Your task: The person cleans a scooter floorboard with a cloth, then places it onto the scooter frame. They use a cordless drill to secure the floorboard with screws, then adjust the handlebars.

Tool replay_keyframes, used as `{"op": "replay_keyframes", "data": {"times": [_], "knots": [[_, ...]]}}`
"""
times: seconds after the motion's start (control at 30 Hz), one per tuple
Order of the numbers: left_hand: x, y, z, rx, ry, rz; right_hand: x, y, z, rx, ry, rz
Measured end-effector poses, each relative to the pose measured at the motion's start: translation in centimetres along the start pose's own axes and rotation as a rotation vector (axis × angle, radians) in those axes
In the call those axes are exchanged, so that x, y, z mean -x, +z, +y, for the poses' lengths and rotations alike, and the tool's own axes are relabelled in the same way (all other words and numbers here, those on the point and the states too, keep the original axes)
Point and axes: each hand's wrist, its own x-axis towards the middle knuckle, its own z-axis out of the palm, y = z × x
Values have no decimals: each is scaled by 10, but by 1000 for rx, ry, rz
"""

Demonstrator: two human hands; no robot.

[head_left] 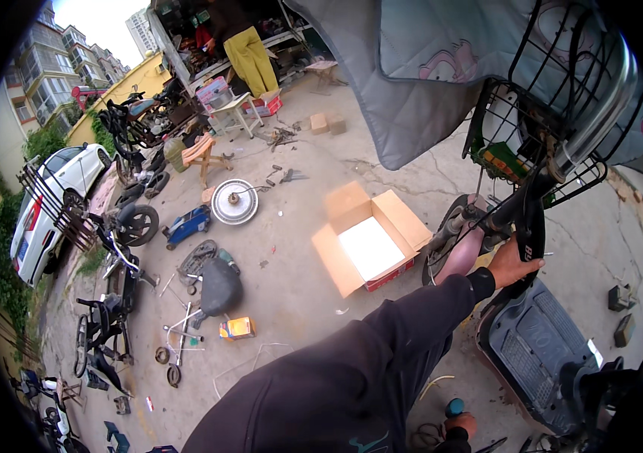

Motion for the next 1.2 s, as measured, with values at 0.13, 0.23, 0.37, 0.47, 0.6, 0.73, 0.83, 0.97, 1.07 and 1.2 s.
{"op": "replay_keyframes", "data": {"times": [0.13, 0.23, 0.37, 0.47, 0.6, 0.73, 0.83, 0.97, 1.07, 1.2], "knots": [[3, -3, -3, -42, 62, 64, 1, 3, -6, 8, -4, -17], [1, 0, 1, -45, 47, 40, -3, 11, -1, 15, 13, 2], [2, -4, -3, -57, 27, 38, 5, 2, -7, 23, -5, -17], [3, -4, -4, -114, 74, 83, 9, -1, -10, 33, -7, -22], [4, -1, 7, -31, 5, 25, 8, -1, -11, 59, 18, -23], [7, -2, 7, -52, 9, 30, 10, -4, -12, 90, -29, -53], [7, -5, 0, -195, 93, 114, 9, 0, -16, 114, -54, -18], [5, -2, 6, -262, 37, 82, 6, 13, -8, 106, -84, 78], [6, -8, 8, -220, -52, -15, 10, 12, -10, 126, -87, 74], [7, -5, 5, -264, 49, 68, 13, 9, -14, 153, -65, 78]]}}
